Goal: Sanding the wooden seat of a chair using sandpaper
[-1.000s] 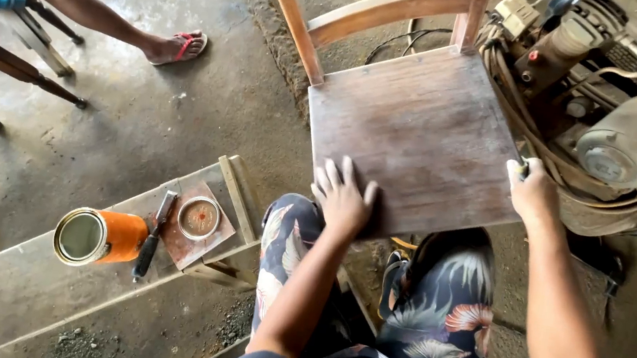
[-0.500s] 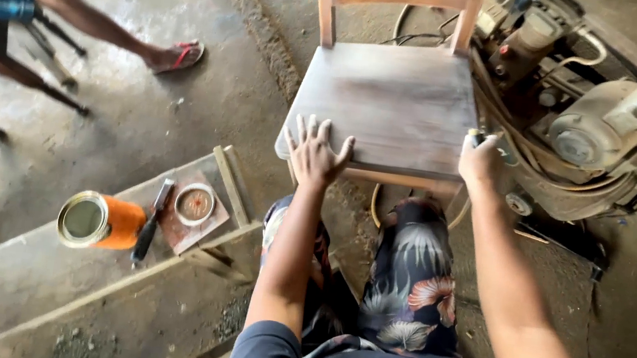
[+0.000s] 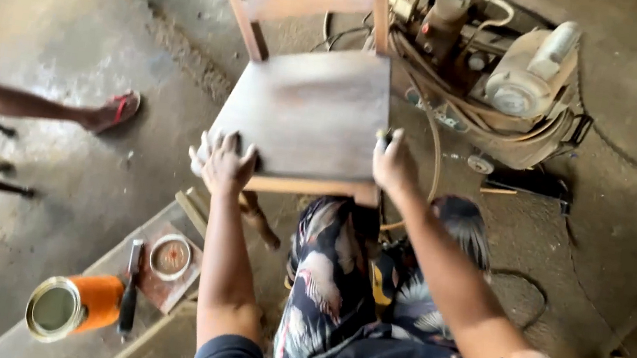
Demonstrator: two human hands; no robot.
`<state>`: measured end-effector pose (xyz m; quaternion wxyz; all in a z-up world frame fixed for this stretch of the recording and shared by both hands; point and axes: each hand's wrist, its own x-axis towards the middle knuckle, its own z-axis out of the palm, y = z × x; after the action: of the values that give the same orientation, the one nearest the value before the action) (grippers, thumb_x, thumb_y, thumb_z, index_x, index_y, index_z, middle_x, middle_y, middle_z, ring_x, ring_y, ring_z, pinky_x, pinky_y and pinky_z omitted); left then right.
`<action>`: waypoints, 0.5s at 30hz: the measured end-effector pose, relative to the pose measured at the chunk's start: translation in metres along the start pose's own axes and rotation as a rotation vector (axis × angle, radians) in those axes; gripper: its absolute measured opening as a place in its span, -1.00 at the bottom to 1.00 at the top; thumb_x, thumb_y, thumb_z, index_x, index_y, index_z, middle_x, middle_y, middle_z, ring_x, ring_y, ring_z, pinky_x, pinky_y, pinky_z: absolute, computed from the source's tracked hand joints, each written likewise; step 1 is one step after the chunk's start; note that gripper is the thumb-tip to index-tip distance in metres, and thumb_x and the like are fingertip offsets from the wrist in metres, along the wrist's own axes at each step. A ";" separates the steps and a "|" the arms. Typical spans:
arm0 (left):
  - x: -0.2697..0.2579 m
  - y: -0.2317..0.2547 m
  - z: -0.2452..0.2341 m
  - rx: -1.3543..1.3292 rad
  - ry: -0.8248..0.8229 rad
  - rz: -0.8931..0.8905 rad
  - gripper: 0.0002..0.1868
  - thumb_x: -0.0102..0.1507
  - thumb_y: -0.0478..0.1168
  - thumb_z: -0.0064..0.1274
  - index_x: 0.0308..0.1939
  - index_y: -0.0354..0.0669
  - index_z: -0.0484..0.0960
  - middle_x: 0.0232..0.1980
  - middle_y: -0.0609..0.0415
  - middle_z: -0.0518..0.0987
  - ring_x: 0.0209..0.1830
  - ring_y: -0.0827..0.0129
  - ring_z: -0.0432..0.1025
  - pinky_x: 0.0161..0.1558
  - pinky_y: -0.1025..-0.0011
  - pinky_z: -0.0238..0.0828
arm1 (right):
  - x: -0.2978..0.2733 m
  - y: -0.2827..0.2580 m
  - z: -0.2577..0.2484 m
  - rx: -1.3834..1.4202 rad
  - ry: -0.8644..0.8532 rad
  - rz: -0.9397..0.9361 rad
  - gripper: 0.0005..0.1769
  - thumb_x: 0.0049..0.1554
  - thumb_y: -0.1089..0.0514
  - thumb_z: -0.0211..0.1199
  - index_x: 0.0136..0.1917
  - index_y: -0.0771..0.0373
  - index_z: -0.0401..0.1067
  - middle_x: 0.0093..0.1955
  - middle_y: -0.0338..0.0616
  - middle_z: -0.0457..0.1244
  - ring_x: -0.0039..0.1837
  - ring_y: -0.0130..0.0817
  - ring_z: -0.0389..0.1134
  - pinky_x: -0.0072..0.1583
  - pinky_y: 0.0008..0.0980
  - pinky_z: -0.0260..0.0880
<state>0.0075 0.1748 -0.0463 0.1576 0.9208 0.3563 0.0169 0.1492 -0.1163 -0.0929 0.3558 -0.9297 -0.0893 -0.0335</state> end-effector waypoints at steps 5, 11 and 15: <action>0.007 -0.042 0.030 -0.012 0.016 -0.210 -0.30 0.21 0.42 -0.04 0.39 0.40 0.45 0.61 0.24 0.24 0.67 0.20 -0.05 0.54 -0.11 -0.35 | -0.055 -0.020 -0.013 0.139 -0.141 0.130 -0.56 0.30 -0.02 0.00 0.26 0.37 0.21 0.00 0.40 0.31 0.15 0.42 0.37 0.11 0.27 0.42; -0.005 -0.066 0.031 -0.050 0.108 -0.212 -0.31 0.21 0.38 0.05 0.36 0.30 0.52 0.62 0.11 0.26 0.69 0.15 -0.11 0.56 -0.07 -0.51 | -0.060 -0.036 -0.015 0.440 -0.116 0.041 -0.44 0.33 0.20 -0.21 0.52 0.52 -0.09 0.42 0.83 -0.02 0.46 0.66 0.03 0.46 0.41 0.06; -0.004 -0.056 0.031 -0.095 0.181 -0.125 -0.39 0.24 0.24 0.09 0.34 0.25 0.53 0.63 0.07 0.22 0.70 0.08 -0.17 0.57 -0.09 -0.49 | -0.008 0.015 0.030 0.268 0.178 -0.081 -0.28 0.33 0.16 -0.05 0.63 0.36 -0.23 0.40 0.51 0.02 0.41 0.42 0.15 0.42 0.19 0.22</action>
<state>-0.0276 0.2026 -0.0920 0.1692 0.8830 0.4244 0.1070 0.1443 -0.1081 -0.1260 0.4815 -0.8629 -0.0983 -0.1179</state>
